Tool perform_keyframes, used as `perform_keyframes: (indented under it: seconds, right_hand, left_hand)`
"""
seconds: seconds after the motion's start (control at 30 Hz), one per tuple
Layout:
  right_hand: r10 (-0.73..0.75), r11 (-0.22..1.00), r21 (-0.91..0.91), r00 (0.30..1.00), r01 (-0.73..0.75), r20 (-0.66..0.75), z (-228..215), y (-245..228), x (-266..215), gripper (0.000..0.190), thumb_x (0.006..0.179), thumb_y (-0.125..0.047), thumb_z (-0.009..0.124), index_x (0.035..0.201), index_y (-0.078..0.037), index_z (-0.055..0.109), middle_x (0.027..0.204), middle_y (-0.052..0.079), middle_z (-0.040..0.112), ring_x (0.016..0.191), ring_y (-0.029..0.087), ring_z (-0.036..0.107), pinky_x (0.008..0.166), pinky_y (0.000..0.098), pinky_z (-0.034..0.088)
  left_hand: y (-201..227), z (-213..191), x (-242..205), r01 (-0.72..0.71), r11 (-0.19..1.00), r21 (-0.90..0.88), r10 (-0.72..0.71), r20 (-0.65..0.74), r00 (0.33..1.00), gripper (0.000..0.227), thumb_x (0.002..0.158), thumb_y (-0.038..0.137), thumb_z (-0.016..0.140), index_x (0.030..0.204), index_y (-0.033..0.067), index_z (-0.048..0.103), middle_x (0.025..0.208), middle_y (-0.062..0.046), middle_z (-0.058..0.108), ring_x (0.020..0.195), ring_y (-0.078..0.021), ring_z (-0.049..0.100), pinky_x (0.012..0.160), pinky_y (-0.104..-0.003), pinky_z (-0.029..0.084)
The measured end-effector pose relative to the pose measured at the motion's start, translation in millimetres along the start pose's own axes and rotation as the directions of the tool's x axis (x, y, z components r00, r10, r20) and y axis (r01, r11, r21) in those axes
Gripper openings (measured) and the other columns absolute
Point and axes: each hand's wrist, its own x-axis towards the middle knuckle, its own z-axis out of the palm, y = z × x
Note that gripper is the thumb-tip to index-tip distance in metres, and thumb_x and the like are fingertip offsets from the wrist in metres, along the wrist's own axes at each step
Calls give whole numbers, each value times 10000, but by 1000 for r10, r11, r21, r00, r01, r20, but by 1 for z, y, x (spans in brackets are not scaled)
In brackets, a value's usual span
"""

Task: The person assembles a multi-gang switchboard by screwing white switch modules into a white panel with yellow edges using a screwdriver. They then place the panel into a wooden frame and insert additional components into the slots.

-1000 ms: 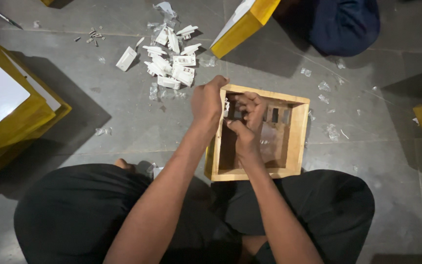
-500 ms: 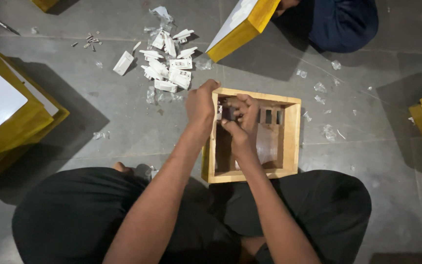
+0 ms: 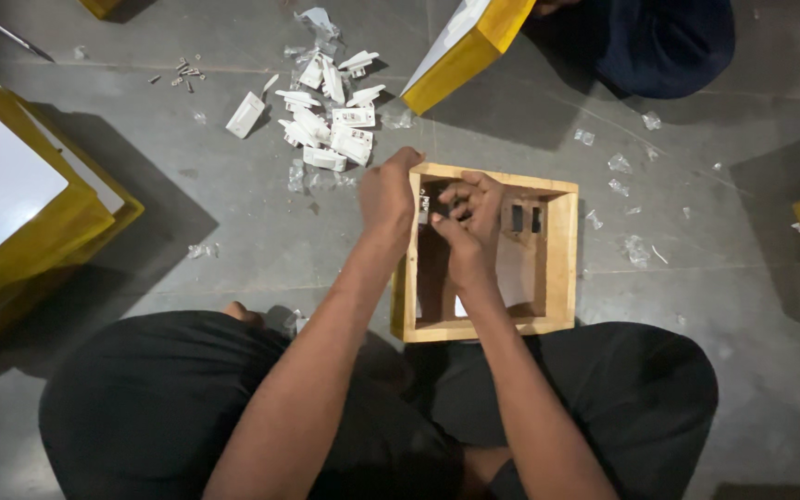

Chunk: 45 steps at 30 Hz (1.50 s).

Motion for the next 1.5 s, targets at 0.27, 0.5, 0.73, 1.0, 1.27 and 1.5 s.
perform_keyframes:
  seconds: [0.27, 0.5, 0.73, 1.0, 1.27, 1.5]
  right_hand:
    - [18, 996, -89, 999, -15, 32, -2, -5, 0, 680, 774, -72, 664, 1410, -47, 424, 1253, 100, 604, 1020, 175, 508, 929, 330, 454]
    - [27, 998, -60, 1000, -26, 13, -3, -9, 3, 653, 784, -57, 662, 1391, -30, 421, 1221, 139, 636, 977, 185, 531, 873, 324, 449]
    - [34, 994, -103, 998, -29, 46, -2, -10, 3, 657, 750, -83, 664, 1358, -18, 421, 1219, 177, 632, 1051, 194, 582, 904, 324, 467]
    - [0, 991, -136, 998, 9, 67, -3, -11, 2, 658, 755, -79, 666, 1361, -18, 417, 1235, 158, 613, 1003, 203, 560, 906, 354, 492]
    - [62, 990, -125, 998, -59, 22, 2, -19, 0, 607, 777, -96, 683, 1323, -23, 427, 1222, 169, 633, 969, 209, 536, 858, 380, 486]
    - [-1, 987, -162, 999, 8, 40, -2, -15, 3, 596, 782, -77, 688, 1315, -41, 424, 1199, 157, 627, 998, 194, 543, 861, 343, 479]
  left_hand:
    - [-12, -2, 10, -66, 997, -31, 68, 65, 996, 389, 840, 281, 658, 762, -100, 670, 697, -263, 642, 635, -296, 532, 659, -464, 443]
    - [-12, 1, 10, -196, 969, 150, 190, 50, 980, 394, 850, 323, 639, 816, -69, 656, 687, -240, 645, 620, -296, 512, 666, -436, 437]
    - [-1, 0, 4, 37, 998, 58, -35, -28, 999, 401, 803, 335, 686, 760, -63, 701, 682, -183, 678, 635, -268, 584, 674, -414, 452]
    - [0, 0, 1, 41, 999, -15, -41, -3, 999, 420, 792, 333, 676, 769, -85, 697, 681, -187, 670, 637, -278, 589, 662, -419, 460]
    - [0, -1, 3, 20, 999, -26, -20, 5, 1000, 431, 783, 332, 686, 764, -99, 674, 676, -170, 651, 645, -259, 546, 670, -408, 454]
    - [-1, 0, 5, -62, 998, 32, 62, 8, 998, 437, 816, 350, 669, 768, -84, 676, 677, -172, 663, 634, -254, 560, 673, -412, 454]
